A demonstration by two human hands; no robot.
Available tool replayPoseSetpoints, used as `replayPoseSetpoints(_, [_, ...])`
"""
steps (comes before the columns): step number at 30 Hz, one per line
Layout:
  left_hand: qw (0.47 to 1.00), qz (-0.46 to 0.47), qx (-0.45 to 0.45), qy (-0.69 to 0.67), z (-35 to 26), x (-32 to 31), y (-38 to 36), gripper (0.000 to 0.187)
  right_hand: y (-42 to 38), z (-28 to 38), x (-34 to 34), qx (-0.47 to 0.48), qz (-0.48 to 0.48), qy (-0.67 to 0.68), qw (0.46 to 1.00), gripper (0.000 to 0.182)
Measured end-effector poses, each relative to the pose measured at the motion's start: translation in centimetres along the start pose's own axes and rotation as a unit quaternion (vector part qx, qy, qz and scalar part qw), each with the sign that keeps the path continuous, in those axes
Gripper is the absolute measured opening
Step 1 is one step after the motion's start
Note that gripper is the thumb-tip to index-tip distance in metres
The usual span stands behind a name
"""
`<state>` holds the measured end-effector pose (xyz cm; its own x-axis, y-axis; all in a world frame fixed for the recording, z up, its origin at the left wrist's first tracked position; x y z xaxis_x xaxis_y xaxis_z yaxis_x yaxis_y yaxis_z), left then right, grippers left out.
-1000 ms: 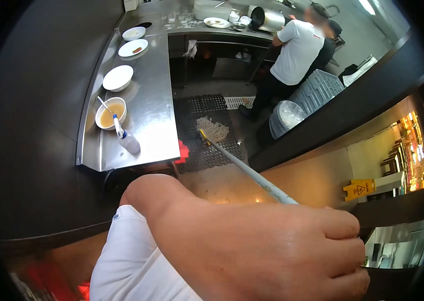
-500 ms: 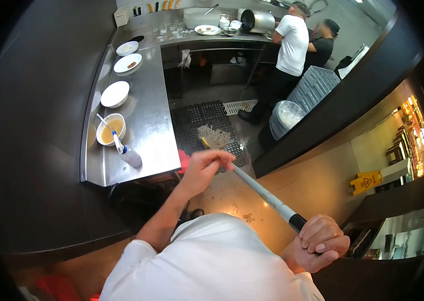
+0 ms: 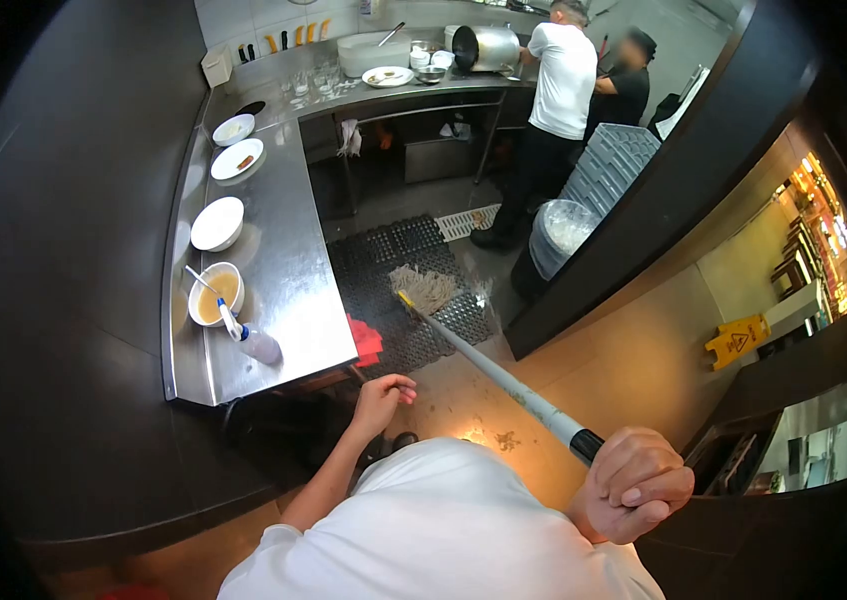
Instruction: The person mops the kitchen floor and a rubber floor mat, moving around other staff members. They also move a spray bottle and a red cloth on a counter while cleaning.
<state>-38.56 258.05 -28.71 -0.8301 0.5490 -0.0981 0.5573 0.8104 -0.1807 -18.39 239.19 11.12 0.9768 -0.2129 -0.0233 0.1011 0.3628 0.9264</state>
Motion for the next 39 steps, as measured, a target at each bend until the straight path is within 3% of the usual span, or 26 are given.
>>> replayPoseSetpoints(8, [0.992, -0.019, -0.035, 0.117, -1.2, -0.1, 1.3, 0.029, 0.1, 0.0, 0.3, 0.000, -0.003, 0.006, 1.000, 0.031])
replayPoseSetpoints(11, [0.988, -0.011, 0.002, 0.153, -0.1, -0.6, 1.7, 0.024, 0.0, -0.1, 0.5, 0.000, -0.004, 0.002, 1.000, 0.032])
replayPoseSetpoints(14, [0.965, 0.007, -0.009, 0.263, 0.7, -1.1, 1.6, 0.022, -0.1, -0.1, 0.8, -0.004, -0.004, -0.002, 1.000, 0.032])
replayPoseSetpoints(17, [0.928, 0.040, -0.012, 0.370, 5.4, -0.9, 1.9, 0.026, 0.0, -0.1, 1.0, -0.007, -0.005, -0.005, 1.000, 0.033])
replayPoseSetpoints(23, [0.876, 0.095, 0.168, 0.441, 22.2, 2.4, -0.9, 0.030, 0.2, -0.2, 1.3, -0.005, 0.002, -0.004, 1.000, 0.033])
replayPoseSetpoints(28, [0.907, 0.056, 0.293, 0.297, 32.8, 6.7, -8.1, 0.021, 0.1, -0.2, 1.7, -0.009, -0.003, -0.001, 1.000, 0.031])
replayPoseSetpoints(31, [0.892, -0.040, 0.401, 0.205, 35.8, 9.2, -13.3, 0.019, 0.0, -0.3, 1.9, -0.008, -0.005, -0.001, 1.000, 0.031])
replayPoseSetpoints(34, [0.891, -0.044, 0.398, 0.214, 33.1, 9.3, -14.6, 0.020, 0.2, -0.3, 1.8, -0.017, -0.006, -0.005, 1.000, 0.033])
replayPoseSetpoints(39, [0.899, -0.076, 0.413, 0.122, 34.2, 9.4, -13.5, 0.018, 0.2, -0.5, 1.5, -0.020, -0.012, -0.006, 1.000, 0.035])
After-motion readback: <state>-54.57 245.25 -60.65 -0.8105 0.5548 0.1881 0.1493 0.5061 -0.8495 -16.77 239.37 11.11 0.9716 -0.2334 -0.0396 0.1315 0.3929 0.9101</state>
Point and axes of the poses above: each hand's wrist, its own y-axis towards the middle knuckle, its own x-axis out of the back of the hand, z = x × y, the point moved 8 cm from there along y, towards the middle knuckle, and after that the axes turned 6 degrees about z, right-handed, at the moved point
